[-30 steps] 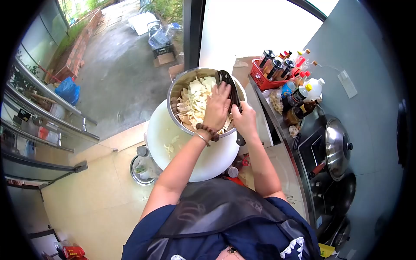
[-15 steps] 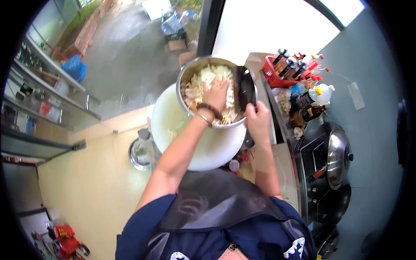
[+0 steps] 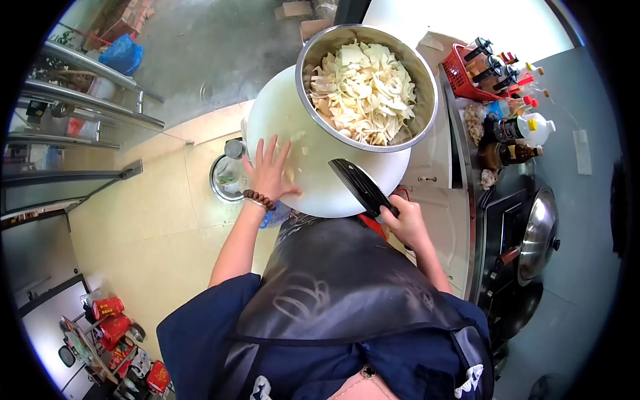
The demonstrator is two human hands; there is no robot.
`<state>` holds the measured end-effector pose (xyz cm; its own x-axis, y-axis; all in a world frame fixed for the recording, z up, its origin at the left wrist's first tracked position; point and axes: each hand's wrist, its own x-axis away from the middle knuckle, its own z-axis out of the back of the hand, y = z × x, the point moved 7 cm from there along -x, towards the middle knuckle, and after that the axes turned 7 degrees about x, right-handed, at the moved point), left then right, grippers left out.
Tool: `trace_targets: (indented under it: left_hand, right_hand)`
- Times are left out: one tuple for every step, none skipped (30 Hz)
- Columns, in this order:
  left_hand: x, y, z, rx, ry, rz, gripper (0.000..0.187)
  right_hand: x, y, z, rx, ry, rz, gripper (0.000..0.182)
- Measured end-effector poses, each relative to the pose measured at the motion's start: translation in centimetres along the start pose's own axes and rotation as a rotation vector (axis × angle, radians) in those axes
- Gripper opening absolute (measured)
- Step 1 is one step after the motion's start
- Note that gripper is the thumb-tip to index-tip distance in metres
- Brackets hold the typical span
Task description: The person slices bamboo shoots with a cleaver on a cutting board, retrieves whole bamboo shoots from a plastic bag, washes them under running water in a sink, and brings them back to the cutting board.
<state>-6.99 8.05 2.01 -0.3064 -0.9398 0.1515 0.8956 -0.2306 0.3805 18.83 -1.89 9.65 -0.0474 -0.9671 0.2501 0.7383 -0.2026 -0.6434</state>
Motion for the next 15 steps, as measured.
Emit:
trace_targets:
  left_hand:
    - [-0.9,-0.1,-0.3,0.022,0.035,0.002,0.113]
    - [-1.9,-0.3,-1.1,0.046,0.114,-0.039,0.104]
    - [-2.9,-0.7,-2.2,0.05,0.11,-0.036,0.104]
    - [-3.8,-0.5,-2.8,0.106,0.131,-0.081,0.099]
    - [-4.3,-0.3,-3.3,0.162,0.154,-0.127,0.094]
    - [-4.4,0.2,-3.3,0.141,0.2,-0.176,0.087]
    - [-4.3,0.2,-3.6,0.146,0.198,-0.174,0.087]
    - [-4.0,0.3,-3.8,0.205,0.187,-0.188,0.085]
    - [-3.7,0.4,-3.9,0.262,0.175,-0.203,0.082]
    - [-3.1,0.8,-3.8,0.347,0.175,-0.213,0.08]
    - [-2.3,1.2,-3.7,0.43,0.174,-0.223,0.077]
    - [-1.7,1.7,-3.1,0.523,0.21,-0.18,0.073]
    - [-1.7,2.1,-3.6,0.518,0.206,-0.186,0.073]
    - [-1.7,1.9,-3.9,0.559,0.29,-0.143,0.072]
    - [-1.6,1.8,-4.0,0.602,0.375,-0.098,0.07]
  right_hand:
    - [-0.5,0.8,-1.2,0.001,-0.002,-0.001,0.021]
    - [-0.9,2.3,-2.3,-0.07,0.015,-0.069,0.022]
    - [-1.3,3.7,-3.3,-0.141,0.033,-0.138,0.023]
    - [-1.7,4.6,-4.4,-0.244,0.002,-0.175,0.022]
    - [-1.9,4.9,-5.0,-0.241,0.0,-0.177,0.022]
    - [-2.0,5.1,-5.9,-0.412,-0.014,-0.255,0.02]
    - [-2.1,5.3,-7.0,-0.582,-0.027,-0.334,0.019]
    - [-2.4,5.5,-8.0,-0.604,-0.052,-0.293,0.016]
    - [-2.7,5.5,-9.1,-0.648,-0.053,-0.317,0.015]
    - [-3.1,5.9,-10.5,-0.69,-0.043,-0.305,0.015]
    - [-3.5,6.1,-11.9,-0.733,-0.033,-0.295,0.015]
    - [-3.6,4.9,-12.5,-0.803,-0.052,-0.335,0.015]
    - [-4.1,4.4,-13.5,-0.824,-0.06,-0.331,0.016]
    - [-4.5,3.7,-14.2,-0.804,-0.075,-0.308,0.016]
    - [-4.8,2.4,-14.6,-0.782,-0.09,-0.285,0.017]
